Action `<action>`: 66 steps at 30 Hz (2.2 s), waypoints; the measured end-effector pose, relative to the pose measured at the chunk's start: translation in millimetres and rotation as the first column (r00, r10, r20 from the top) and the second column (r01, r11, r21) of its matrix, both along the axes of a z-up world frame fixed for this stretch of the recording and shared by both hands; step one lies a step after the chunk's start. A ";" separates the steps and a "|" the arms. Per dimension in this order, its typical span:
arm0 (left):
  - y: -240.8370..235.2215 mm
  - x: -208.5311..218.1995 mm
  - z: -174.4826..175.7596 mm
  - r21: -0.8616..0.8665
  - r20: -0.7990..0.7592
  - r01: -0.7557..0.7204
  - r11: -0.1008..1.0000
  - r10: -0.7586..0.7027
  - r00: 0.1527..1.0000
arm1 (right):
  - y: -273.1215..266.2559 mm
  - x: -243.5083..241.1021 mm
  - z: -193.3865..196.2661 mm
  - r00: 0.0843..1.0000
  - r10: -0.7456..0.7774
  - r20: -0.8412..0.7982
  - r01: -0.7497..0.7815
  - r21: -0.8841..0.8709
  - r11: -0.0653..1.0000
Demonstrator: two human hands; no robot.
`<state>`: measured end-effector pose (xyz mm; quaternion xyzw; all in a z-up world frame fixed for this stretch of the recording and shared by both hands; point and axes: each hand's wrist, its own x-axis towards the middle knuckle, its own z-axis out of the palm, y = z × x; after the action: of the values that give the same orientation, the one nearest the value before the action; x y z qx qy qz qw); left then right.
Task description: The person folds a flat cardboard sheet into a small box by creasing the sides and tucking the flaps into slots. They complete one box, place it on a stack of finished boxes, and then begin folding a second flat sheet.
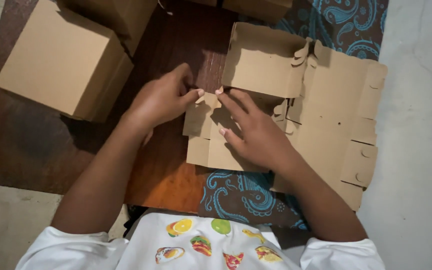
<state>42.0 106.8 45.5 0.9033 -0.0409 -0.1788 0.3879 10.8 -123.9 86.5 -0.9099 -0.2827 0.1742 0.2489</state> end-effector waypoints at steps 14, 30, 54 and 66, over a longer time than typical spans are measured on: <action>-26.2 4.7 -37.1 -0.703 -0.248 -0.390 0.595 0.309 0.918 | -5.6 -2.3 -18.3 0.961 0.078 0.266 -0.057 -0.085 0.995; -46.2 0.0 -57.9 -0.779 -0.207 -0.380 0.500 0.366 0.907 | 2.2 -11.3 -35.5 0.890 -0.049 0.454 0.010 0.089 0.996; -51.1 0.4 -62.5 -0.777 -0.219 -0.398 0.487 0.384 0.897 | 1.8 4.6 -34.5 0.689 -0.384 -0.614 0.705 0.448 0.550; -49.7 2.6 -61.0 -0.760 -0.324 -0.451 0.468 0.330 0.887 | -0.3 5.1 -44.7 0.770 -0.330 -0.547 0.608 0.471 0.639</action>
<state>44.6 57.1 -15.4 0.5897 0.1144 -0.1046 0.7926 15.9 -124.2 41.7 -0.7575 -0.0118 0.1848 0.6261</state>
